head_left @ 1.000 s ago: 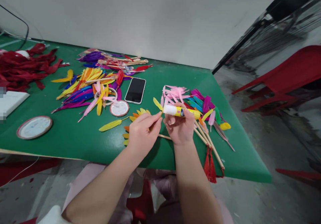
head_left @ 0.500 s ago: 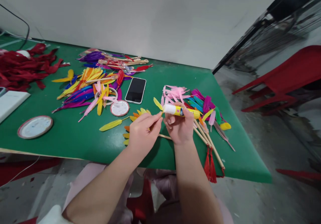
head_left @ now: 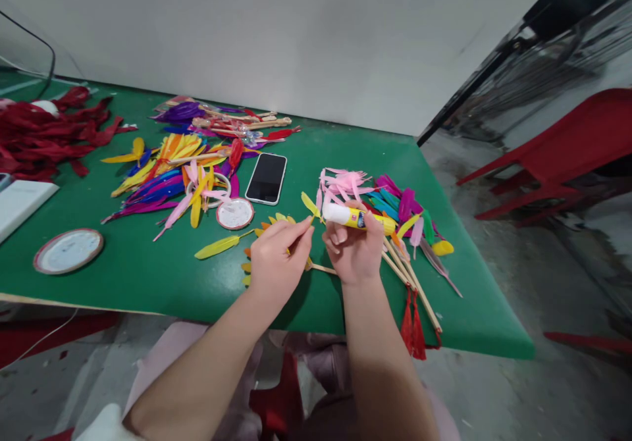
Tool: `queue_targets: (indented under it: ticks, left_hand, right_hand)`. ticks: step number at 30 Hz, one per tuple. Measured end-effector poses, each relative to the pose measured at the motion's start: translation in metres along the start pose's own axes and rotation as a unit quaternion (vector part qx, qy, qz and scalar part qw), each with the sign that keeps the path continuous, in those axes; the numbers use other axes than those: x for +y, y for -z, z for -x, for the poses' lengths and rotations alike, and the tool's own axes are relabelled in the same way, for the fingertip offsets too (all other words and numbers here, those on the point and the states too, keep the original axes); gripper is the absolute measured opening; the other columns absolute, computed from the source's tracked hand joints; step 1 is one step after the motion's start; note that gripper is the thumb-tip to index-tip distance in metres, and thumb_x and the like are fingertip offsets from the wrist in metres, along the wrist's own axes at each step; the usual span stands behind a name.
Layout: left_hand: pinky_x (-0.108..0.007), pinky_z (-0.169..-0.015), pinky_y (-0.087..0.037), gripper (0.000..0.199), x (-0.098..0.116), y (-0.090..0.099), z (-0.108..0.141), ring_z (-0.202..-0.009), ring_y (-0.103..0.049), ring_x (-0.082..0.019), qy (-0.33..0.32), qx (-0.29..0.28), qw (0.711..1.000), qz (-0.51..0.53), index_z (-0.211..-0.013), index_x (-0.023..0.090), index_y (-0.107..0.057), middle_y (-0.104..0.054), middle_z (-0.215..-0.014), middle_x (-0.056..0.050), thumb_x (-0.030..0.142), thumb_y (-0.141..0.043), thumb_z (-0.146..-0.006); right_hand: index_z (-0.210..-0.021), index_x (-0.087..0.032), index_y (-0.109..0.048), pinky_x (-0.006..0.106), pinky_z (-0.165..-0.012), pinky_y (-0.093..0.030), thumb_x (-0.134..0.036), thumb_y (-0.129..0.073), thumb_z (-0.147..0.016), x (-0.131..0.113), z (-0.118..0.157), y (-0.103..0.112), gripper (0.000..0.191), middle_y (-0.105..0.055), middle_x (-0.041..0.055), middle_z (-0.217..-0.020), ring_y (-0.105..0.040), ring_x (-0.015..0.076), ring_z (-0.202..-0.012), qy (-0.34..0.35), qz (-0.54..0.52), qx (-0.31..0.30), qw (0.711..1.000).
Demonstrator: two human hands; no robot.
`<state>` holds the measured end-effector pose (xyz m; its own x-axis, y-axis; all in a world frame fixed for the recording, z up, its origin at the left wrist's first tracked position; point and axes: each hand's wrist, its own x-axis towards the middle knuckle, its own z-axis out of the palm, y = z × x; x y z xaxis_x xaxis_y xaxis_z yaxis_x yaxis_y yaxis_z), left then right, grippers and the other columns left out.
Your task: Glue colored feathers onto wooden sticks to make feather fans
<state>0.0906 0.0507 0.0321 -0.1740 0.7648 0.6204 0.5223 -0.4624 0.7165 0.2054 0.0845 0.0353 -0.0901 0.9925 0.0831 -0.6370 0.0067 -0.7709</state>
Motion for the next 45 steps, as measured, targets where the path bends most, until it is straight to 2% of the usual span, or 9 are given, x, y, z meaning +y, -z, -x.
queue_targets:
  ticks: [7,13,18,23,38,45]
  left_hand:
    - [-0.02,-0.055,-0.045,0.017,0.0008,-0.0001,0.0002,-0.058,-0.054,-0.008,-0.041,-0.014,0.999,-0.005,-0.087,0.012,-0.066,-0.059,-0.063,-0.002,0.016,-0.053,-0.078]
    - [-0.019,-0.052,-0.045,0.017,0.0005,0.0012,-0.0002,-0.055,-0.053,-0.007,0.009,-0.001,1.0,0.012,-0.087,0.012,-0.066,-0.059,-0.064,-0.002,0.017,-0.054,-0.077]
    - [-0.019,-0.052,-0.044,0.017,0.0015,-0.0008,-0.0002,-0.055,-0.052,-0.008,0.008,-0.011,1.0,0.021,-0.085,0.011,-0.067,-0.059,-0.062,-0.002,0.018,-0.055,-0.077]
    - [-0.019,-0.052,-0.044,0.016,0.0034,-0.0018,-0.0007,-0.055,-0.053,-0.008,0.034,-0.018,0.999,0.036,-0.084,0.012,-0.067,-0.06,-0.062,-0.002,0.019,-0.055,-0.076]
    - [-0.019,-0.052,-0.043,0.016,0.0023,0.0002,-0.0004,-0.053,-0.051,-0.007,-0.011,-0.015,1.0,0.006,-0.084,0.011,-0.067,-0.058,-0.06,-0.001,0.017,-0.054,-0.076]
    - [-0.018,-0.052,-0.044,0.014,0.0035,0.003,-0.0008,-0.055,-0.053,-0.007,0.006,-0.011,1.0,0.025,-0.083,0.013,-0.067,-0.059,-0.062,-0.001,0.016,-0.055,-0.076]
  right_hand:
    - [-0.08,-0.023,-0.054,0.015,-0.033,-0.026,-0.04,-0.053,-0.071,0.0008,0.0001,-0.0003,0.02,-0.044,-0.0069,-0.04,-0.039,0.0077,-0.04,-0.006,0.007,-0.003,1.0]
    - [-0.08,-0.022,-0.054,0.014,-0.032,-0.025,-0.042,-0.052,-0.072,0.001,0.0005,0.001,0.022,-0.044,-0.0065,-0.041,-0.039,0.0078,-0.04,-0.012,-0.023,-0.014,1.0]
    - [-0.082,-0.022,-0.055,0.014,-0.033,-0.025,-0.042,-0.052,-0.073,0.0014,-0.0002,0.0021,0.022,-0.045,-0.0059,-0.043,-0.038,0.0078,-0.041,-0.021,-0.049,-0.023,0.998]
    - [-0.084,-0.023,-0.054,0.013,-0.033,-0.025,-0.041,-0.054,-0.071,0.0007,0.0004,0.0019,0.022,-0.046,-0.0057,-0.043,-0.039,0.0082,-0.043,-0.017,-0.056,-0.021,0.998]
    - [-0.083,-0.023,-0.054,0.014,-0.034,-0.027,-0.039,-0.055,-0.071,0.0026,0.0009,0.0001,0.02,-0.047,-0.0056,-0.042,-0.041,0.0084,-0.043,-0.003,-0.014,-0.014,1.0]
    - [-0.082,-0.021,-0.056,0.014,-0.034,-0.028,-0.036,-0.055,-0.072,0.0038,0.0004,0.0017,0.019,-0.048,-0.0045,-0.041,-0.042,0.0085,-0.042,0.007,-0.013,-0.015,1.0]
